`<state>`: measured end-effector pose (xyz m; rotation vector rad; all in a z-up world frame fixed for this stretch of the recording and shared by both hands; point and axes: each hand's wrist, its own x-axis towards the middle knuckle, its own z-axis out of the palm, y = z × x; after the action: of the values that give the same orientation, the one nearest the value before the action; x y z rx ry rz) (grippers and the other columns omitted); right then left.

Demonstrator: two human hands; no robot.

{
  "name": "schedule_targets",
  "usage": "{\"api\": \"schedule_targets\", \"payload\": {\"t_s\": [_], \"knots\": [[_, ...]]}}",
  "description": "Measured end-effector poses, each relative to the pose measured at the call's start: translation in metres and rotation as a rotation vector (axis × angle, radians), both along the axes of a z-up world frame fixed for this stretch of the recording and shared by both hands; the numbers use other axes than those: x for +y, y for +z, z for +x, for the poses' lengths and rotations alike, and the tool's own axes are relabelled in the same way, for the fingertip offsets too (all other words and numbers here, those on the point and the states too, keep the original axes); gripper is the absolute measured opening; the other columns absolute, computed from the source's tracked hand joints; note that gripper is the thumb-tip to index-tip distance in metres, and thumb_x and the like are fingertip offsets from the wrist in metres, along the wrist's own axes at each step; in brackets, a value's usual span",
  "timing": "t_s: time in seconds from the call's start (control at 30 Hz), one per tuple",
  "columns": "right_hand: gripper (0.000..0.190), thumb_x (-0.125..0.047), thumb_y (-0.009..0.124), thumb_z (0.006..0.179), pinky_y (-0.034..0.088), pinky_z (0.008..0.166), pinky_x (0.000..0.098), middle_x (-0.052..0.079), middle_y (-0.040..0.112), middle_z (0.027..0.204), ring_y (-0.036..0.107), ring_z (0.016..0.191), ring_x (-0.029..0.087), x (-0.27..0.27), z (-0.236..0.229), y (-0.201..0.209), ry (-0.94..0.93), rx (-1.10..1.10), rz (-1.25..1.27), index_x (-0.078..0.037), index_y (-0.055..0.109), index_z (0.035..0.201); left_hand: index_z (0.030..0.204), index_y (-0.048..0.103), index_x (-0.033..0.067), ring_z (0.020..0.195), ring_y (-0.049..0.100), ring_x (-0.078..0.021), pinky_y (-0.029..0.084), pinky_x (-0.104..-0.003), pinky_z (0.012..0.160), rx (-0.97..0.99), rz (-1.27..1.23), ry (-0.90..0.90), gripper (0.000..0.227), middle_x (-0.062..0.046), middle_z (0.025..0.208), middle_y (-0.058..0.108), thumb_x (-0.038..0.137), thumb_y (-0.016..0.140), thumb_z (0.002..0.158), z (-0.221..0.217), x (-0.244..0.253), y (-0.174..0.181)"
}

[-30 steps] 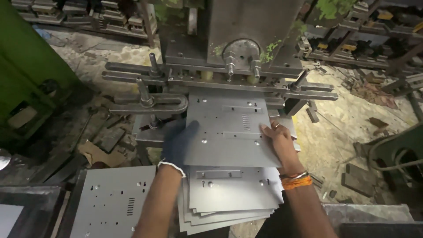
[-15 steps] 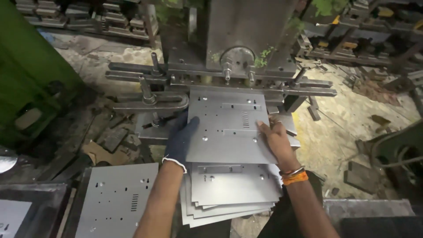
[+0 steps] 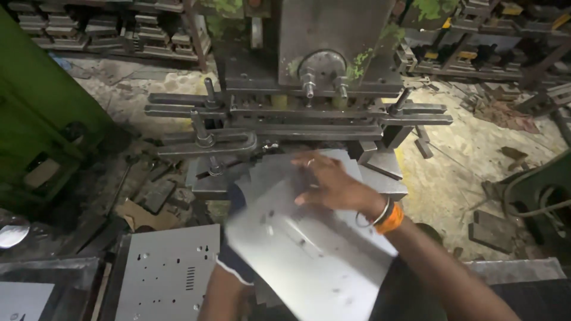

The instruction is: Stamping metal plates using an industrial press machine and stacking them.

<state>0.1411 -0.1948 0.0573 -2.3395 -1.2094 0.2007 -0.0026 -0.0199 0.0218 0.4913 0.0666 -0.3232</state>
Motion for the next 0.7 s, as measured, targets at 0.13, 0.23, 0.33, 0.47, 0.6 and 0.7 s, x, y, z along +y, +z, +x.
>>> {"api": "schedule_targets", "payload": {"t_s": [0.13, 0.23, 0.33, 0.47, 0.6, 0.7], "knots": [[0.063, -0.051, 0.084, 0.08, 0.024, 0.112, 0.0622, 0.021, 0.042, 0.157, 0.03, 0.147, 0.043, -0.015, -0.017, -0.014, -0.028, -0.143, -0.132, -0.008, 0.06, 0.12, 0.138, 0.057, 0.0067, 0.112, 0.069, -0.0305, 0.058, -0.044, 0.097, -0.033, 0.135, -0.073, 0.065, -0.018, 0.127, 0.067, 0.029, 0.074, 0.08, -0.004, 0.005, -0.007], [0.055, -0.051, 0.079, 0.077, 0.04, 0.108, 0.0507, 0.015, 0.055, 0.145, 0.046, 0.137, 0.034, -0.041, -0.027, 0.006, -0.22, -0.055, -0.118, -0.012, 0.065, 0.114, 0.136, 0.06, 0.0038, 0.106, 0.07, -0.0297, 0.059, -0.043, 0.092, -0.071, 0.255, -0.046, 0.06, -0.017, 0.12, 0.069, 0.02, 0.075, 0.08, 0.008, 0.002, -0.016], [0.058, -0.04, 0.079, 0.077, 0.052, 0.101, 0.041, 0.014, 0.064, 0.132, 0.062, 0.12, 0.027, -0.083, -0.013, -0.002, -0.432, -0.051, 0.06, -0.005, 0.065, 0.122, 0.129, 0.065, -0.0017, 0.096, 0.072, -0.0297, 0.06, -0.042, 0.083, -0.089, 0.316, 0.019, 0.052, -0.017, 0.11, 0.073, 0.015, 0.075, 0.081, 0.029, 0.008, -0.01], [0.043, -0.029, 0.072, 0.089, 0.055, 0.078, 0.0335, 0.013, 0.071, 0.107, 0.067, 0.091, 0.021, -0.106, 0.012, -0.035, -0.67, 0.499, 0.496, -0.002, 0.063, 0.12, 0.123, 0.067, 0.0015, 0.091, 0.073, -0.0286, 0.061, -0.042, 0.079, 0.019, 0.245, 0.105, 0.044, -0.014, 0.105, 0.075, 0.015, 0.074, 0.081, 0.075, 0.022, -0.015], [0.032, -0.022, 0.069, 0.09, 0.05, 0.062, 0.0277, 0.003, 0.067, 0.089, 0.06, 0.07, 0.012, -0.077, 0.013, -0.03, -0.731, 0.852, 0.824, 0.001, 0.066, 0.112, 0.122, 0.069, 0.0049, 0.091, 0.071, -0.0257, 0.059, -0.04, 0.079, 0.132, 0.26, 0.178, 0.039, -0.01, 0.106, 0.074, 0.02, 0.075, 0.086, 0.134, 0.036, -0.067], [0.025, -0.022, 0.069, 0.088, 0.049, 0.059, 0.0284, 0.002, 0.064, 0.082, 0.059, 0.066, 0.012, -0.065, 0.018, -0.029, -0.802, 0.78, 0.803, -0.002, 0.065, 0.104, 0.122, 0.07, 0.0054, 0.092, 0.07, -0.0245, 0.059, -0.039, 0.08, 0.108, 0.287, 0.246, 0.038, -0.009, 0.107, 0.074, 0.021, 0.074, 0.087, 0.141, 0.049, -0.069]]}}
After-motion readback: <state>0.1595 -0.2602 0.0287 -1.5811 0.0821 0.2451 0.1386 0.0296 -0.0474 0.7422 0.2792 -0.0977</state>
